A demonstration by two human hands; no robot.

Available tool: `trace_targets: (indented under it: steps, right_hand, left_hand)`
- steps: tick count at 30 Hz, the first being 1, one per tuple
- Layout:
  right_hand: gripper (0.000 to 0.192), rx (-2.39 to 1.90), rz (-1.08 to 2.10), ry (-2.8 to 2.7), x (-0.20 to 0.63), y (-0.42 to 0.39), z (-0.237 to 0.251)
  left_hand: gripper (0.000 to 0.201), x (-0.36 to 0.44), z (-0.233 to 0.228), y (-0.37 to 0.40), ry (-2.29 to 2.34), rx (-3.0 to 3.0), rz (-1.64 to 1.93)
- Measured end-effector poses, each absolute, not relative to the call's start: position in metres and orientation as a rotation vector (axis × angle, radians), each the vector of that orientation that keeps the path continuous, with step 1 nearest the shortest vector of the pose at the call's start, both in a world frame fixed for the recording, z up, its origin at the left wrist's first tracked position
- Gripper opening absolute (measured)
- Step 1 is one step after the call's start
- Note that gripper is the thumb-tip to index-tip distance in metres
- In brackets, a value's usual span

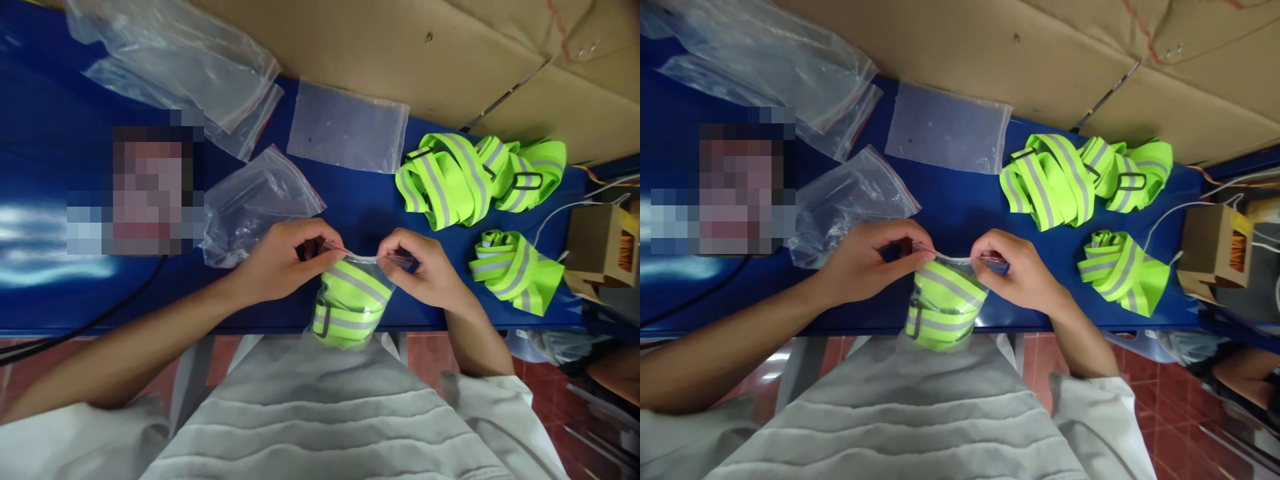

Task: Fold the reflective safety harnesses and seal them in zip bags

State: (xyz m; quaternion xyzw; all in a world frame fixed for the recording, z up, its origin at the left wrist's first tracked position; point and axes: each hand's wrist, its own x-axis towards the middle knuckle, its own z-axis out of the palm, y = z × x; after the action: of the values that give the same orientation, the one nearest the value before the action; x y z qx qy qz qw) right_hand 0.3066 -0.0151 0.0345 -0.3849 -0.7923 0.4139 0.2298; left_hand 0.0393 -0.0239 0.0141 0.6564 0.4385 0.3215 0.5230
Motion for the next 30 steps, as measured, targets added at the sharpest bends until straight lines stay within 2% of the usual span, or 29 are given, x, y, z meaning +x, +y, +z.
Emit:
trace_targets:
  steps: [9, 13, 17, 24, 30]
  right_hand:
    - [0.012, -1.016, 1.161, -2.179, 0.308, -0.017, 0.032]
    - [0.006, -0.986, 1.173, -2.18, 0.305, -0.019, 0.03]
    - [0.002, -0.965, 1.189, -2.177, 0.302, -0.02, 0.026]
    - [0.02, -1.003, 1.29, -2.217, 0.304, -0.011, 0.018]
    - [0.024, -1.099, 1.094, -2.043, 0.323, -0.003, 0.031]
  left_hand:
    - [0.014, 0.038, 0.013, -0.026, 0.982, 1.653, 0.806]
    - [0.008, 0.041, 0.01, -0.026, 0.937, 1.64, 0.831]
    - [0.01, 0.041, 0.005, -0.027, 0.86, 1.699, 0.885]
    - [0.018, 0.041, -0.003, -0.019, 0.894, 1.775, 0.905]
    - [0.03, 0.04, 0.004, -0.027, 1.05, 2.129, 1.08]
